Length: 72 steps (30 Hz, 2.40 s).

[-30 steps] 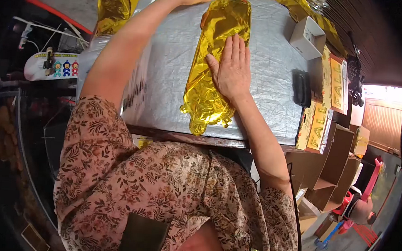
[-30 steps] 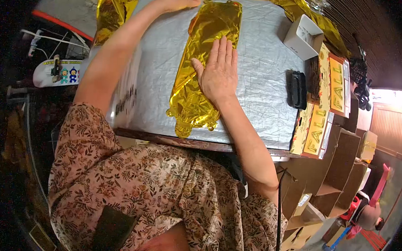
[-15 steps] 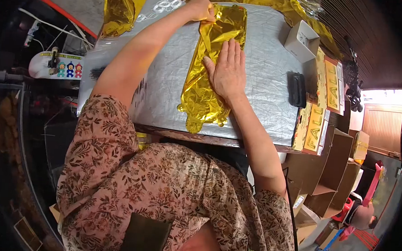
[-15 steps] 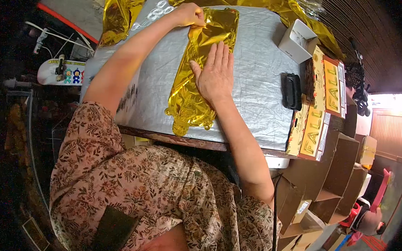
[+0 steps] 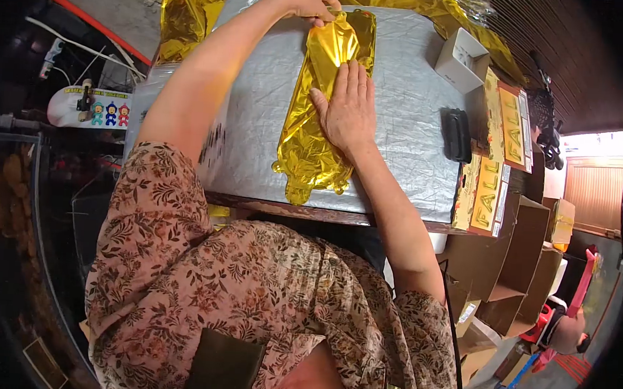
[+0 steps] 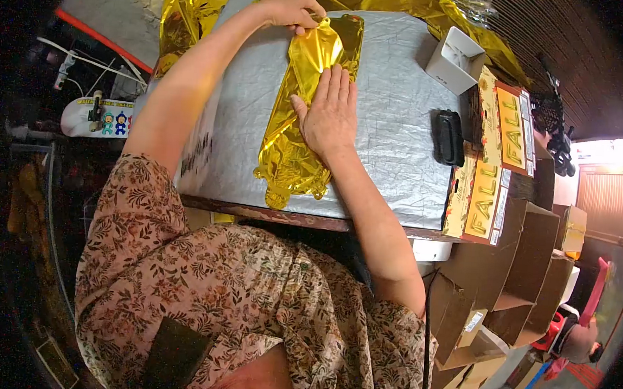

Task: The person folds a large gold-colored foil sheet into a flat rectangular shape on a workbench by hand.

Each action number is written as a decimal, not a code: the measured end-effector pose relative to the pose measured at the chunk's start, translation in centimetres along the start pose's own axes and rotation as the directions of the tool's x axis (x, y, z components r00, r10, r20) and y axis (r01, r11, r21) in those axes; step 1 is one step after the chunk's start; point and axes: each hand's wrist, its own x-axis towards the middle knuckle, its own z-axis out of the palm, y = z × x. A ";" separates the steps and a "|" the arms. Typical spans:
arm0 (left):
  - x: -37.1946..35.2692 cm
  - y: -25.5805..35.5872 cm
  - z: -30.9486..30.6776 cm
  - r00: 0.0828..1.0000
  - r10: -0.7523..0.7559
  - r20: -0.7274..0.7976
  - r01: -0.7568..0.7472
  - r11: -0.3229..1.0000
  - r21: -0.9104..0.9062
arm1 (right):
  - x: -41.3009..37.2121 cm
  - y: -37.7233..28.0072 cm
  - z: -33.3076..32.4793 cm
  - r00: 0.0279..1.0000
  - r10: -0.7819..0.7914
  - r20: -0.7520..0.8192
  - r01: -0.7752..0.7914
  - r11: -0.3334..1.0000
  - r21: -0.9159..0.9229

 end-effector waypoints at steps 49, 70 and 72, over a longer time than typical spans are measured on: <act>-5.2 1.0 -0.1 0.872 -0.138 0.469 0.343 0.857 -0.384 | -0.1 0.1 -0.2 0.997 0.046 -0.068 -0.033 0.985 0.171; -4.1 2.1 2.9 0.987 -0.110 0.119 0.150 0.893 -0.423 | 0.0 0.1 -0.3 0.994 0.048 -0.094 -0.027 0.977 0.209; -2.6 0.6 3.4 0.993 -0.105 0.052 0.117 0.925 -0.361 | 0.0 0.1 -0.4 0.995 0.050 -0.088 -0.031 0.978 0.205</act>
